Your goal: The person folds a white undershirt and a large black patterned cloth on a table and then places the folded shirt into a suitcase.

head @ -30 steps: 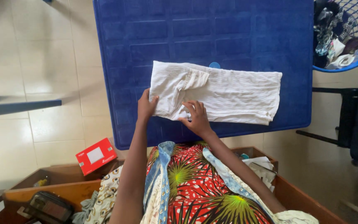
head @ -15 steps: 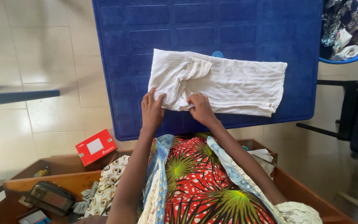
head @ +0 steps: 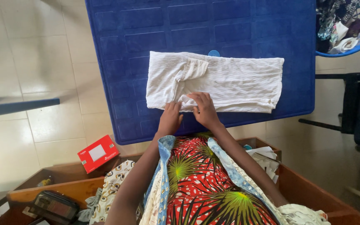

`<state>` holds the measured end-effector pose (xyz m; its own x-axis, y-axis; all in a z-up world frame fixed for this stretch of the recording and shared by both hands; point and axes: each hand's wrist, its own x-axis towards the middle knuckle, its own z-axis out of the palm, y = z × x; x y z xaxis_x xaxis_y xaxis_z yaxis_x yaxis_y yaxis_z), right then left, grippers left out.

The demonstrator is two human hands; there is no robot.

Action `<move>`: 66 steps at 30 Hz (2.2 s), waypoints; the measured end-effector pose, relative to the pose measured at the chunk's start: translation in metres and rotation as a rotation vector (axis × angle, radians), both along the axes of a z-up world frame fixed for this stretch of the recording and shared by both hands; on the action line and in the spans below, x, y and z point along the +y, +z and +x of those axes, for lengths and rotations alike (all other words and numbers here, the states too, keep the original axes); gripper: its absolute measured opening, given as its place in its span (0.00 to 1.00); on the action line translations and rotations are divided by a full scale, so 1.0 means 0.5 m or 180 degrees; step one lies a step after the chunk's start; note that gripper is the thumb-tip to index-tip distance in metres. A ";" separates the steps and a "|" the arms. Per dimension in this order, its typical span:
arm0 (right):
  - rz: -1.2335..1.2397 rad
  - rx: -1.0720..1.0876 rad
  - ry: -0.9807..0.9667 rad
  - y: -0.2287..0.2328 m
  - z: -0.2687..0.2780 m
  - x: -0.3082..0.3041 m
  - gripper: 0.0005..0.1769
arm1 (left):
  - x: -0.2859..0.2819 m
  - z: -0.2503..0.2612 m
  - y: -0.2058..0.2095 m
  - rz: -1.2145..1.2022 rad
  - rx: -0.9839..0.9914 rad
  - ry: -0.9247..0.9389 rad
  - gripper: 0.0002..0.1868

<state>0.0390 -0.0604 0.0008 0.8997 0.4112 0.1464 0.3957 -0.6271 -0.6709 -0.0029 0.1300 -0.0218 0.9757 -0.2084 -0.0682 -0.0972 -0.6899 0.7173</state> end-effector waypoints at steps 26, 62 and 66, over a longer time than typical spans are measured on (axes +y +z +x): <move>-0.0475 0.1168 -0.0638 -0.186 0.051 -0.117 0.20 | -0.063 0.073 -0.134 0.0540 -0.0033 0.0864 0.06; -0.0910 0.1770 -0.2253 -0.141 0.015 -0.643 0.17 | -0.114 0.058 -0.079 0.1246 -0.0221 -0.1090 0.36; -0.0678 -0.0245 -0.2671 -0.125 -0.016 -0.489 0.18 | -0.132 0.050 -0.080 0.1579 -0.0233 -0.0985 0.30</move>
<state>0.0308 -0.3049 -0.0618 0.9086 -0.3583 0.2146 -0.2145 -0.8412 -0.4964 0.0220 0.0642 -0.0620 0.8804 -0.4447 -0.1650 -0.3848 -0.8730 0.2998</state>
